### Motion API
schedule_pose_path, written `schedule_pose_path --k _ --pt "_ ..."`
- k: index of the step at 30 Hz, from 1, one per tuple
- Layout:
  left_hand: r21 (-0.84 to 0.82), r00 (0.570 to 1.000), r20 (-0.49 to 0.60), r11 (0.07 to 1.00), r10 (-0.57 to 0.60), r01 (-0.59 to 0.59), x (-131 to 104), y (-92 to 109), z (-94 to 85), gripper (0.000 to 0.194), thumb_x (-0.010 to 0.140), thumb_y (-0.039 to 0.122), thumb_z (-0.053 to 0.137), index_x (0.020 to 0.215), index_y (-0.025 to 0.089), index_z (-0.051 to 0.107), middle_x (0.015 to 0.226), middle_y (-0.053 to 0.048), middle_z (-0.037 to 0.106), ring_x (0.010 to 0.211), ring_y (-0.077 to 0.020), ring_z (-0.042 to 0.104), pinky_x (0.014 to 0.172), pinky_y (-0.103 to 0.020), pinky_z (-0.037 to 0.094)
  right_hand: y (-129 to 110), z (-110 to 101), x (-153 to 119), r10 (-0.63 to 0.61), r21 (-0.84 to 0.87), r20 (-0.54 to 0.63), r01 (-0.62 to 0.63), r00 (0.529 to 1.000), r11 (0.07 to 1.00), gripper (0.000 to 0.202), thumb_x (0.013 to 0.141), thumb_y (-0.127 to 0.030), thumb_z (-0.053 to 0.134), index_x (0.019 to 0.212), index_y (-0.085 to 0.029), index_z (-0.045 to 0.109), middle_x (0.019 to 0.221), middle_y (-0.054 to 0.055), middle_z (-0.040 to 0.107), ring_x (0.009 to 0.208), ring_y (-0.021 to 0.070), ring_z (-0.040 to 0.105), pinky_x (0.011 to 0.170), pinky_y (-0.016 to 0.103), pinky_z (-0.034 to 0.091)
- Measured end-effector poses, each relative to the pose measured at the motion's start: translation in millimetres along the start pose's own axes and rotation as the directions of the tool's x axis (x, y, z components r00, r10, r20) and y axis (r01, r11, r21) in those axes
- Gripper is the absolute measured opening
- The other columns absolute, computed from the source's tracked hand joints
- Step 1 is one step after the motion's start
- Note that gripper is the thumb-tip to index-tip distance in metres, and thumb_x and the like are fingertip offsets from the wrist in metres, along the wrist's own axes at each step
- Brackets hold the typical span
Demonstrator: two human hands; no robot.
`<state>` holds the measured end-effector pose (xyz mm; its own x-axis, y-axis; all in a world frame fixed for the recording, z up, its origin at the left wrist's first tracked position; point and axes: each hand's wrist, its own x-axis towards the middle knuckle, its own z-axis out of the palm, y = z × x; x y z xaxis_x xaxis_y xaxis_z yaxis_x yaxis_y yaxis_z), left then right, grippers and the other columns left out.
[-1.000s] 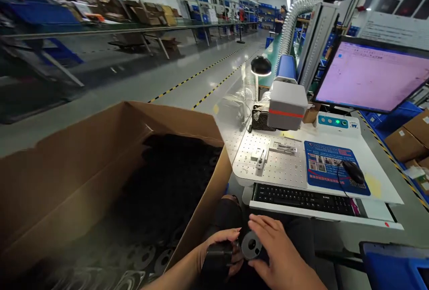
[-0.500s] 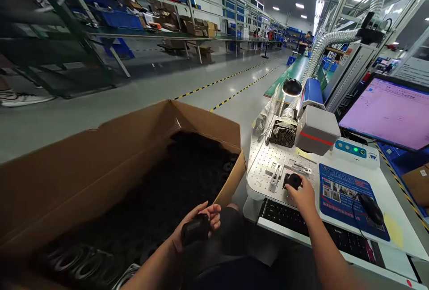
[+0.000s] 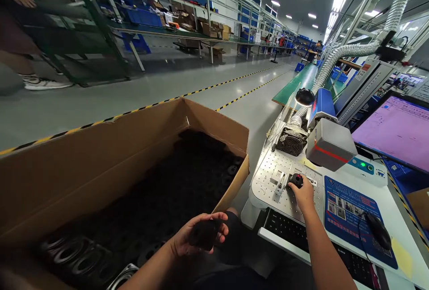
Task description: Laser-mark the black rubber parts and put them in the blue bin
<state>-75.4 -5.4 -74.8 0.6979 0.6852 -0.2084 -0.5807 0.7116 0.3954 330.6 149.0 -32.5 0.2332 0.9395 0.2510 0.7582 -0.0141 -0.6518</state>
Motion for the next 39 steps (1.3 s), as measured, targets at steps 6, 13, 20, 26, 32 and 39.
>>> schedule_pose_path --k 6,13,20,26,32,39 --pt "-0.075 0.999 -0.01 0.996 0.051 -0.051 -1 -1 -2.9 0.041 0.097 0.042 0.05 0.117 0.011 0.067 0.102 -0.022 0.069 0.087 -0.0284 0.071 0.056 -0.033 0.061 8 8 -9 -0.044 -0.017 -0.087 0.042 0.995 0.999 0.077 0.072 -0.058 0.074 0.133 -0.014 0.059 0.134 0.021 0.063 0.123 0.0384 0.056 0.105 0.05 0.043" --pt "-0.098 0.999 -0.01 0.994 0.046 -0.046 -1 3 2.9 0.047 0.099 0.047 0.045 0.116 0.009 0.068 0.099 -0.022 0.069 0.085 -0.0282 0.07 0.055 -0.033 0.061 16 10 -29 0.082 0.017 -0.116 -0.08 0.99 0.997 0.086 0.072 -0.062 0.073 0.138 -0.009 0.055 0.124 0.023 0.067 0.114 0.0395 0.062 0.1 0.052 0.045" --pt "-0.106 0.999 -0.004 0.993 0.051 -0.051 2 3 -1.5 0.048 0.1 0.048 0.044 0.116 0.009 0.068 0.1 -0.023 0.069 0.086 -0.0287 0.071 0.055 -0.034 0.062 19 18 -30 0.063 0.021 -0.184 -0.06 0.981 0.998 0.072 0.072 -0.06 0.071 0.126 -0.013 0.065 0.111 0.018 0.072 0.103 0.0372 0.064 0.093 0.05 0.048" --pt "-0.122 1.0 0.0 0.992 0.028 -0.028 2 3 -0.5 0.047 0.101 0.045 0.044 0.119 0.008 0.067 0.103 -0.023 0.068 0.087 -0.028 0.071 0.055 -0.033 0.062 18 20 -31 0.022 0.017 -0.206 -0.019 0.978 1.0 0.066 0.076 -0.057 0.068 0.125 -0.013 0.066 0.11 0.017 0.071 0.107 0.036 0.06 0.097 0.051 0.046" --pt "-0.094 0.999 -0.012 0.995 0.034 -0.035 2 3 1.0 0.047 0.101 0.046 0.045 0.12 0.009 0.067 0.105 -0.022 0.068 0.087 -0.0266 0.07 0.059 -0.036 0.064 5 9 -33 0.032 -0.012 -0.117 -0.033 0.993 0.999 0.072 0.079 -0.057 0.064 0.132 -0.008 0.061 0.119 0.02 0.068 0.116 0.0381 0.057 0.102 0.052 0.044" --pt "-0.069 0.999 -0.04 0.997 0.027 -0.03 1 1 1.1 0.047 0.1 0.045 0.045 0.123 0.01 0.065 0.102 -0.018 0.065 0.087 -0.0257 0.068 0.062 -0.036 0.064 9 -25 -85 0.061 0.08 -0.15 -0.05 0.987 0.996 0.07 0.088 -0.063 0.058 0.136 -0.013 0.057 0.131 0.021 0.063 0.12 0.0351 0.059 0.104 0.051 0.046"
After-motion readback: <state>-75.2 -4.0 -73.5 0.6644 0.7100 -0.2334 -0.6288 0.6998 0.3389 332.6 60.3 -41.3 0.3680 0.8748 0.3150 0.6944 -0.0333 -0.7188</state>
